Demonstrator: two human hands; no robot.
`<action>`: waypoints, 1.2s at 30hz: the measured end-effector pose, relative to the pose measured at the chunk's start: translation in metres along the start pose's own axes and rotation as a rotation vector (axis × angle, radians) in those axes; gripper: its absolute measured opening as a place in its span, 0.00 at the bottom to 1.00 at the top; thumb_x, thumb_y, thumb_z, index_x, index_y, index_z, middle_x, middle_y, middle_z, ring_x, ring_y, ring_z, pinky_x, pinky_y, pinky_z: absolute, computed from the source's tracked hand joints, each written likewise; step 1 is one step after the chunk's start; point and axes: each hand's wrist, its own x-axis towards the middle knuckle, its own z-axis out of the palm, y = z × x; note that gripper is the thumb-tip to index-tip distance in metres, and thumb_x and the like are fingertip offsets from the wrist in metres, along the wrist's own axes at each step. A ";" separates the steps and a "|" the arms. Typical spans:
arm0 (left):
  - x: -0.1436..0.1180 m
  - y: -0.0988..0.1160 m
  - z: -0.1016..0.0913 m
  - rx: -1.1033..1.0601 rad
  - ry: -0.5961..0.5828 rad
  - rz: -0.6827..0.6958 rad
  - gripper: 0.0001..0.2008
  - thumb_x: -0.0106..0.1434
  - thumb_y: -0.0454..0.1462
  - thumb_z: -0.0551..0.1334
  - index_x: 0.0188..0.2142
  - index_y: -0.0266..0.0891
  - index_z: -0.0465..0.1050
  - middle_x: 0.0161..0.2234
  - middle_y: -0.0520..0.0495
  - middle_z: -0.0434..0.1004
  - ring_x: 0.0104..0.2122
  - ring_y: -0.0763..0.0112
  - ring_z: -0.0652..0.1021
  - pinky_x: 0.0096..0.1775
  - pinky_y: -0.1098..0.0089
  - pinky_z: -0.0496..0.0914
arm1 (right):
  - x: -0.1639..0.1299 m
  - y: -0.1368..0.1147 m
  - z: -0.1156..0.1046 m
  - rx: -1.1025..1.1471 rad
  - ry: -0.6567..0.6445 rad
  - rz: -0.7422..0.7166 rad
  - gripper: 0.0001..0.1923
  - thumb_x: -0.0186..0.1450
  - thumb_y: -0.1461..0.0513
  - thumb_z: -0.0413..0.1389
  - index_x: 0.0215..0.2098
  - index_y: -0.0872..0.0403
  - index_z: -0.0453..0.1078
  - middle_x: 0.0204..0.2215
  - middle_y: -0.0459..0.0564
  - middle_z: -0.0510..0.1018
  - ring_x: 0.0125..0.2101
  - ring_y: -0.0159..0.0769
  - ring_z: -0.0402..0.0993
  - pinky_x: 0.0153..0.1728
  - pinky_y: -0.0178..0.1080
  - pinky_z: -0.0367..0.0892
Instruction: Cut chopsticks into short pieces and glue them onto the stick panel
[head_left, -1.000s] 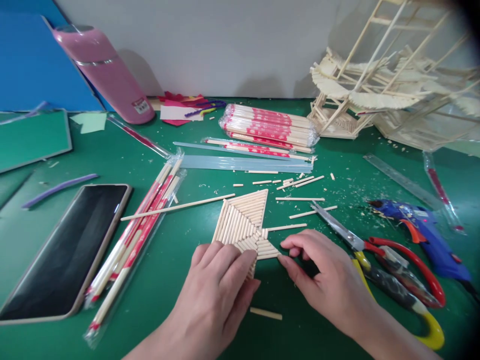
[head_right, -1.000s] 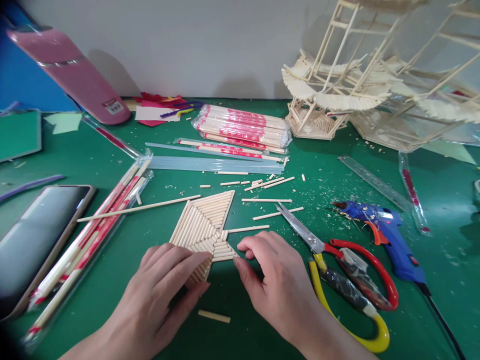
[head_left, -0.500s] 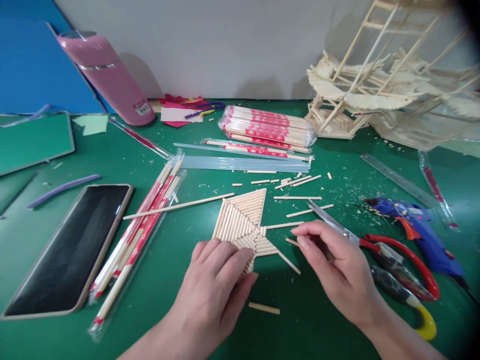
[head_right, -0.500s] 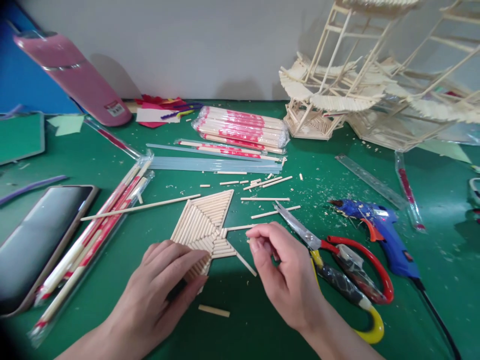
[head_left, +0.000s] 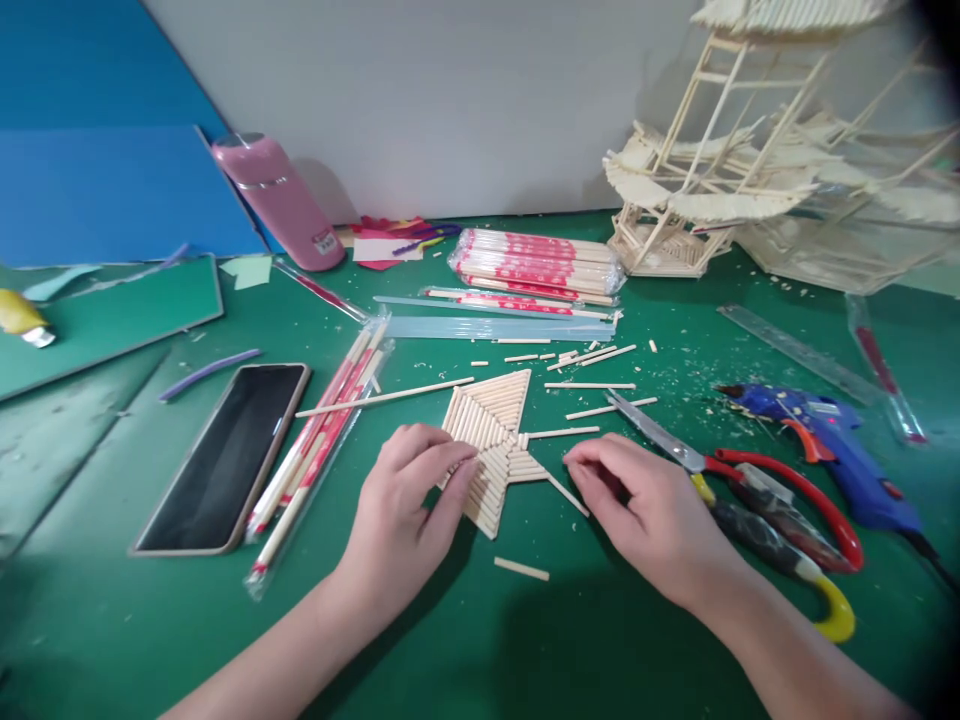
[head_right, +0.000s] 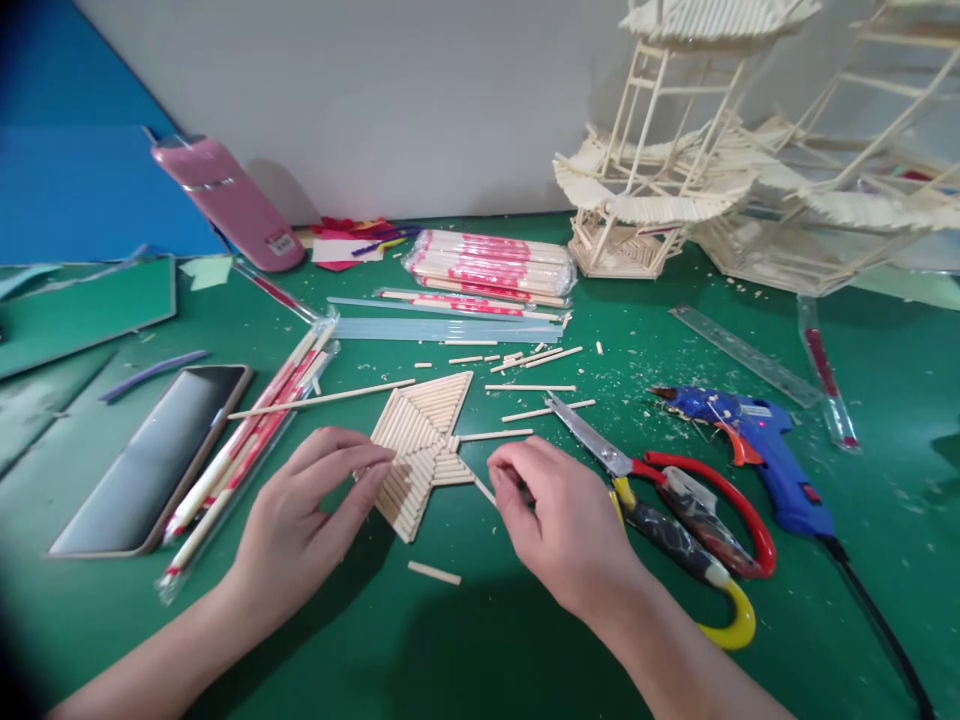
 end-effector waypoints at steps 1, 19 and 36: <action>0.001 0.001 0.000 0.001 -0.006 -0.002 0.07 0.61 0.32 0.55 0.35 0.35 0.71 0.33 0.46 0.69 0.34 0.69 0.71 0.35 0.68 0.68 | -0.001 -0.001 0.000 -0.047 -0.019 -0.027 0.07 0.63 0.63 0.47 0.34 0.52 0.67 0.28 0.46 0.71 0.29 0.32 0.67 0.30 0.35 0.62; 0.014 0.009 0.017 0.033 -0.133 0.009 0.04 0.57 0.35 0.59 0.32 0.41 0.72 0.33 0.47 0.69 0.37 0.64 0.68 0.39 0.60 0.62 | -0.002 -0.002 0.008 0.004 0.016 -0.065 0.06 0.62 0.65 0.49 0.35 0.50 0.66 0.31 0.45 0.70 0.29 0.30 0.68 0.29 0.32 0.64; 0.011 0.009 0.023 0.016 -0.161 0.091 0.09 0.61 0.32 0.55 0.29 0.42 0.74 0.30 0.49 0.69 0.33 0.68 0.67 0.38 0.62 0.59 | 0.006 -0.002 0.019 -0.070 -0.004 -0.119 0.08 0.64 0.64 0.48 0.34 0.50 0.69 0.30 0.46 0.72 0.29 0.31 0.69 0.30 0.34 0.65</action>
